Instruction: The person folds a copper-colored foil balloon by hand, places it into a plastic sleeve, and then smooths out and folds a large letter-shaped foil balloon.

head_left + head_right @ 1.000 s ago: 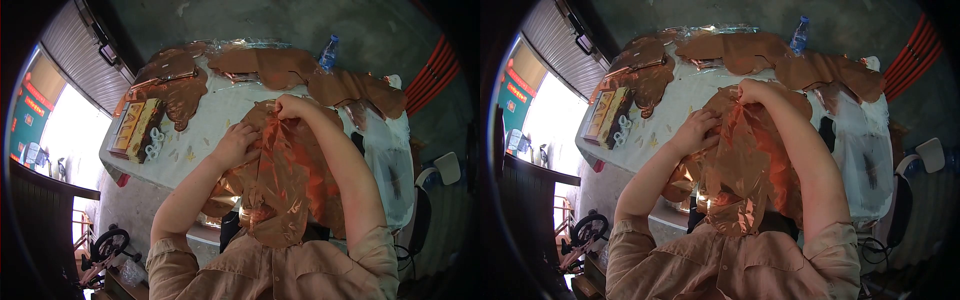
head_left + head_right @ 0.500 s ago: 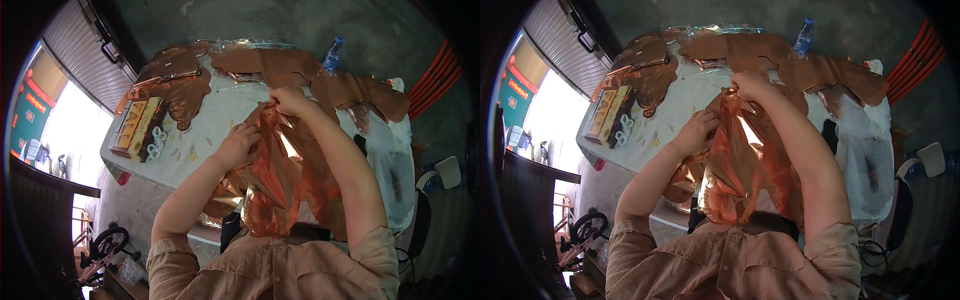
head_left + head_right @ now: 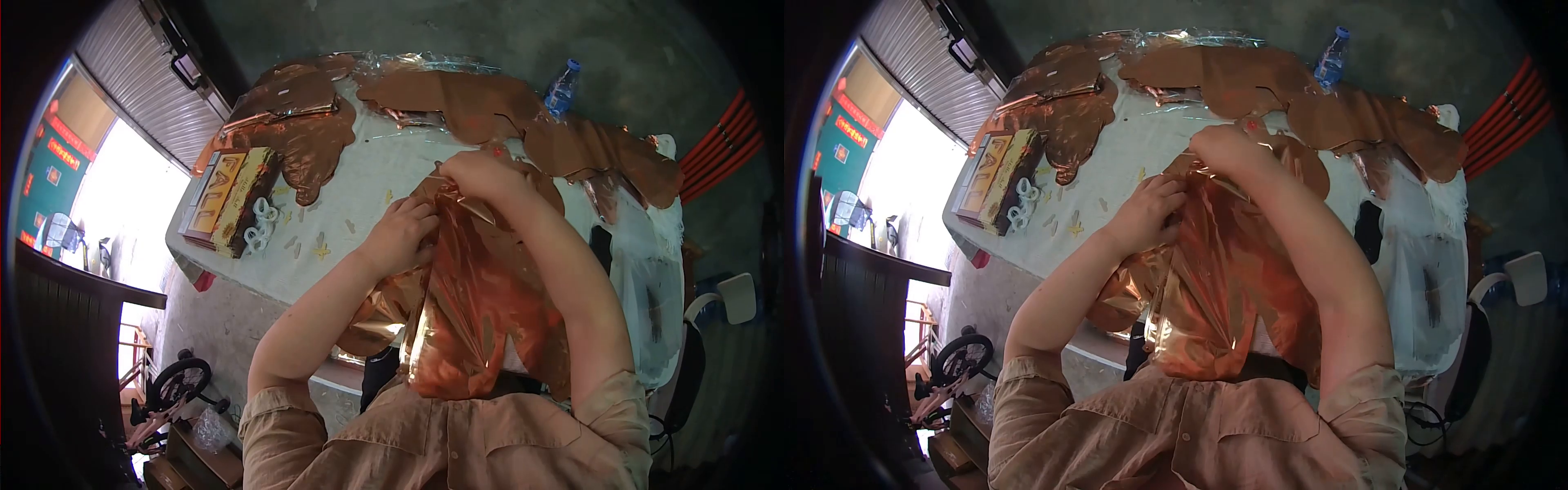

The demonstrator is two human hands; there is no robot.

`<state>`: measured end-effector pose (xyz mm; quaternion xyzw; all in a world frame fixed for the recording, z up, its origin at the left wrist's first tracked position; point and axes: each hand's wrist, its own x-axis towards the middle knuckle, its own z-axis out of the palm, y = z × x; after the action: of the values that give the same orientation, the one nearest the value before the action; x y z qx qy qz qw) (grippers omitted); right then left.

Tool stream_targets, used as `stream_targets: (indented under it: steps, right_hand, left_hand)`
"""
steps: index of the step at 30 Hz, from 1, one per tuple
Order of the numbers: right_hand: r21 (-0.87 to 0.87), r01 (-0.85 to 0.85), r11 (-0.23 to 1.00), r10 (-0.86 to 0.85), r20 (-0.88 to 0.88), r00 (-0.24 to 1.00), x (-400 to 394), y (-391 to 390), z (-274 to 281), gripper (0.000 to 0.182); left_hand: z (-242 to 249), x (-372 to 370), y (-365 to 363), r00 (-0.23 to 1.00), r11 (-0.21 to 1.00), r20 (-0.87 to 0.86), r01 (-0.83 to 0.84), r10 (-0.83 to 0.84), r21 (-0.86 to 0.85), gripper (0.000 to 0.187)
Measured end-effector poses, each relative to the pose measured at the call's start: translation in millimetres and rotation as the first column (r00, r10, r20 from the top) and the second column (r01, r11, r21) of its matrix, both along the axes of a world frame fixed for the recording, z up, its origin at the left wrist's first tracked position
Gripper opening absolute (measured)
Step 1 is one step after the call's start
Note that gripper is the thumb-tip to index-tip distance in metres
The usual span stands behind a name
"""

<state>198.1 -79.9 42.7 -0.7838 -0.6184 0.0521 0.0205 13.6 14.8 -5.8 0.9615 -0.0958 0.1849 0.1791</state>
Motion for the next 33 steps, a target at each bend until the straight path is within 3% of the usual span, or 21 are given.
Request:
stream_targets:
  steps: [1,6,9,14,18,20,27,29,30,32,33]
  right_hand:
    - [0.123,-0.074,0.990,0.052,0.168,0.984,-7.1,-1.1,-0.6,0.011]
    - [0.084,0.037,0.996,-0.061,0.306,0.950,-19.2,11.5,-5.5,0.012]
    - [0.123,-0.008,0.992,-0.023,0.254,0.967,-0.5,10.4,-19.6,0.014]
    - [-0.037,0.111,0.993,-0.106,0.111,0.988,15.3,6.1,-15.9,0.015]
    - [-0.057,0.152,0.987,-0.152,-0.012,0.988,21.4,6.8,-12.2,0.017]
    - [0.011,0.018,1.000,-0.018,-0.015,1.000,24.7,4.7,-12.1,0.022]
    - [0.248,-0.007,0.969,-0.013,0.080,0.997,18.3,-3.0,-29.0,0.031]
    - [0.469,-0.023,0.883,0.014,0.022,1.000,12.7,-7.7,-31.5,0.027]
    - [0.467,-0.020,0.884,0.010,0.024,1.000,5.6,-11.7,-31.4,0.027]
    - [0.593,-0.091,0.800,0.248,-0.189,0.950,-15.6,-20.2,-30.6,0.014]
    - [0.594,-0.090,0.799,0.245,-0.187,0.951,-25.6,-24.8,-35.1,0.014]
  left_hand:
    - [-1.1,1.8,0.4,1.000,1.000,0.015,-0.002,0.001,0.015,0.030]
    - [-1.8,2.7,0.3,0.997,0.997,-0.075,-0.021,0.027,0.069,0.031]
    - [0.8,1.3,-0.6,0.999,1.000,-0.035,-0.019,0.020,0.022,0.028]
    - [-1.4,3.2,-0.6,1.000,1.000,0.010,-0.006,0.006,-0.006,0.022]
    - [-1.6,3.6,-0.8,1.000,1.000,0.018,-0.008,0.008,-0.004,0.020]
    - [-1.9,3.2,-0.3,1.000,1.000,0.013,-0.010,0.010,-0.008,0.021]
    - [-0.4,1.5,0.3,0.999,1.000,-0.033,-0.013,0.013,0.005,0.026]
    - [-0.9,2.0,0.9,0.999,1.000,-0.035,-0.012,0.012,0.015,0.027]
    - [-1.7,2.2,1.2,0.999,1.000,-0.030,-0.014,0.015,0.023,0.028]
    - [-4.3,3.2,2.2,1.000,0.999,-0.023,-0.013,0.014,0.032,0.029]
    - [-6.6,3.7,3.3,1.000,1.000,-0.013,-0.010,0.010,0.016,0.029]
